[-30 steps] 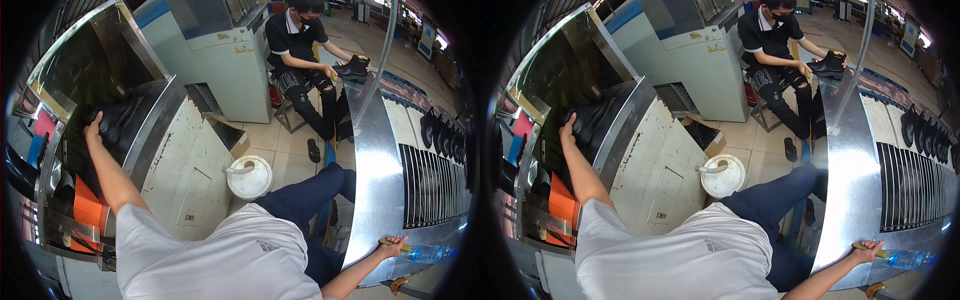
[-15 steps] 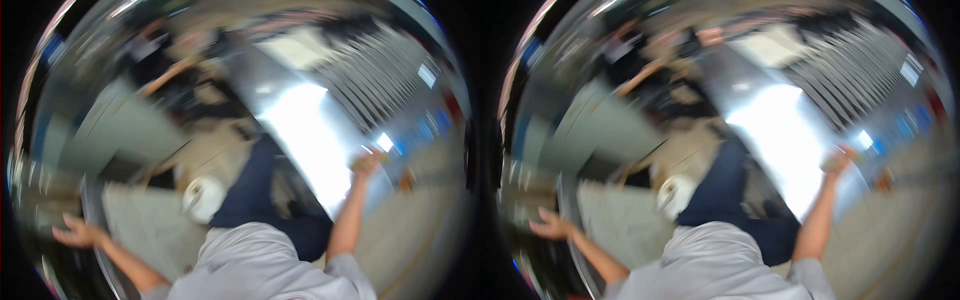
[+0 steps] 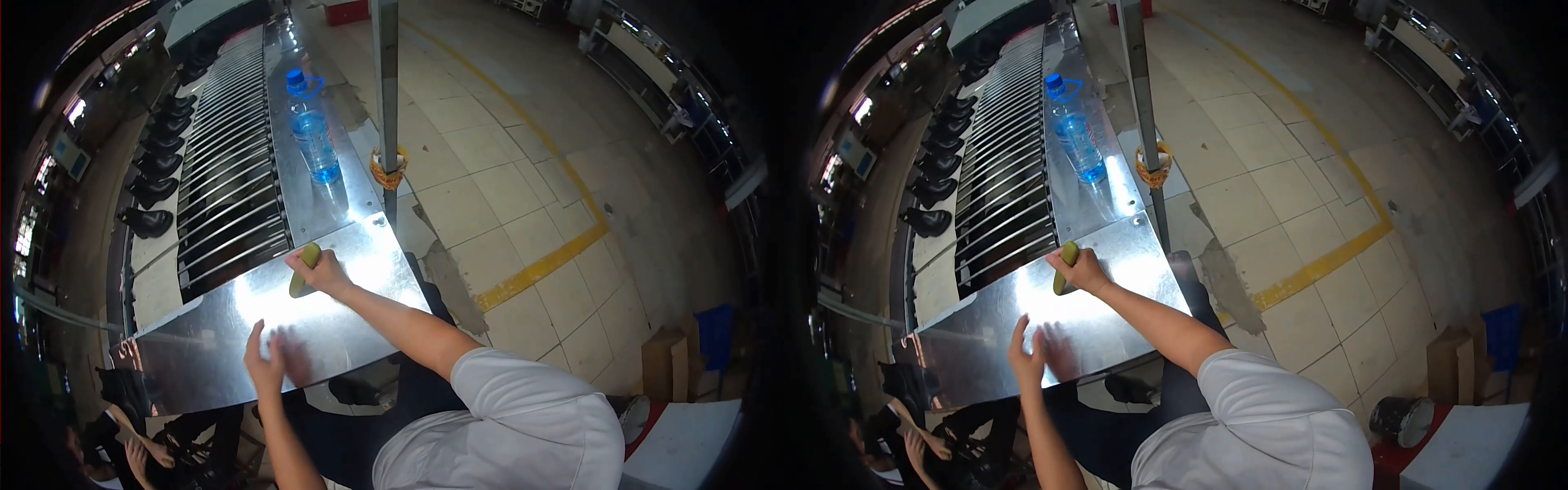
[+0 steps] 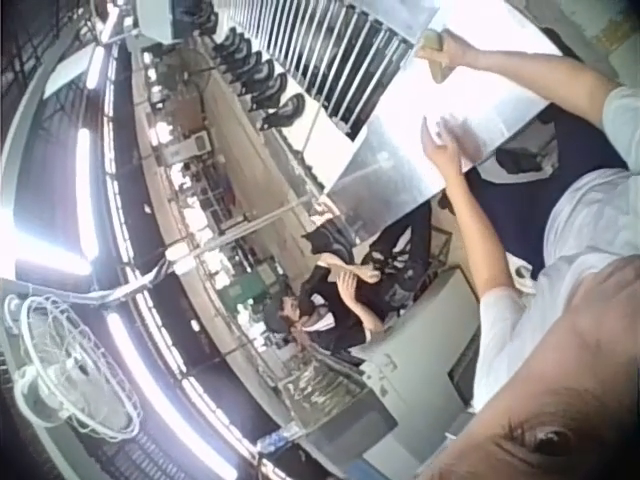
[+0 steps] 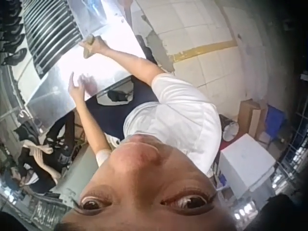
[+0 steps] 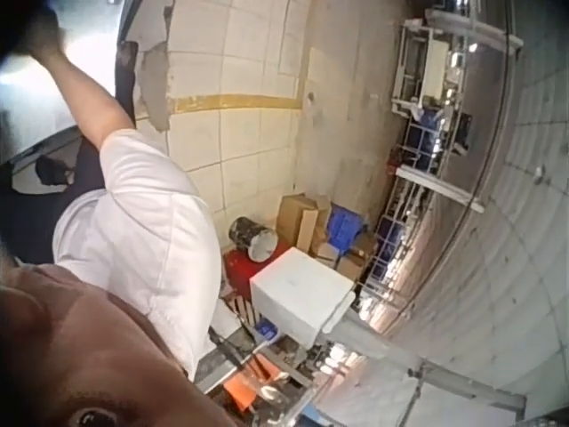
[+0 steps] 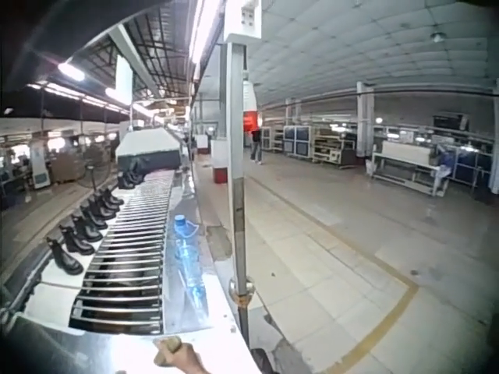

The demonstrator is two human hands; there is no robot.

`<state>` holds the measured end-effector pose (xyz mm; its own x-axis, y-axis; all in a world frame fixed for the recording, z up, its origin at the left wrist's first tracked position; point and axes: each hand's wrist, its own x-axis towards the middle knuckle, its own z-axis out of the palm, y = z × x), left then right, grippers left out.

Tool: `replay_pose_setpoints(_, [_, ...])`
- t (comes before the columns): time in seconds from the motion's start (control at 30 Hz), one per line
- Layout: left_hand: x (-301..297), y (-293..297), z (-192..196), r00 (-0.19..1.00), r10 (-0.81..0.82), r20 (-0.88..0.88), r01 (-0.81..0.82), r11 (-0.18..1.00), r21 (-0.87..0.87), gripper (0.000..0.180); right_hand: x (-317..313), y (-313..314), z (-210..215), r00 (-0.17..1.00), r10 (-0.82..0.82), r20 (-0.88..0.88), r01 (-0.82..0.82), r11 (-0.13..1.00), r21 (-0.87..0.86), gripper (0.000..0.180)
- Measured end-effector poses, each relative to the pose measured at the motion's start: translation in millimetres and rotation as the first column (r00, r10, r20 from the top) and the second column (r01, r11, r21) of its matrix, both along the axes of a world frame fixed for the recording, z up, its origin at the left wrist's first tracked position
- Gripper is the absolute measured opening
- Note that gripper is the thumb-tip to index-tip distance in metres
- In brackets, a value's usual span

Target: Polish and clean the surface of black leather boots using a handheld tool on a production line.

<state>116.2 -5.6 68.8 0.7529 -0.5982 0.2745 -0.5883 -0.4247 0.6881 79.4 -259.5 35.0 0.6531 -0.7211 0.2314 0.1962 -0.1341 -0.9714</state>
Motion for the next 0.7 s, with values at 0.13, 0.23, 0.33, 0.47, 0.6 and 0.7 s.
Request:
replay_pose_setpoints(0.13, [3.0,-63.1,-40.9,0.981,-0.116,0.157,0.107,0.992,0.066,0.059,0.6,11.8,-2.3,0.996,0.070,-0.046,-0.070,0.998,0.004,0.041])
replay_pose_setpoints(0.23, [9.2,-73.9,-53.4,0.971,-0.086,0.223,0.073,0.995,0.065,0.054,1.9,14.7,-3.0,0.973,0.217,-0.078,-0.224,0.970,-0.099,0.033])
replay_pose_setpoints(0.33, [13.2,-66.3,-61.2,0.985,-0.077,0.153,0.086,0.995,-0.052,0.048,0.3,17.7,2.4,0.925,0.267,-0.270,-0.343,0.892,-0.294,0.033])
replay_pose_setpoints(0.47, [12.7,-66.7,-64.4,0.986,-0.065,0.152,0.079,0.994,-0.082,0.047,-5.7,19.2,5.3,0.880,0.355,-0.317,-0.466,0.778,-0.422,0.043])
replay_pose_setpoints(0.6, [13.7,-69.2,-62.2,0.990,-0.055,0.132,0.069,0.993,-0.100,0.040,-2.1,24.9,2.6,0.888,0.289,-0.357,-0.439,0.760,-0.478,0.051])
replay_pose_setpoints(0.7, [11.4,-74.1,-62.8,0.994,-0.021,0.107,0.037,0.988,-0.151,0.033,-4.0,18.0,-0.8,0.847,0.377,-0.376,-0.488,0.830,-0.269,0.040])
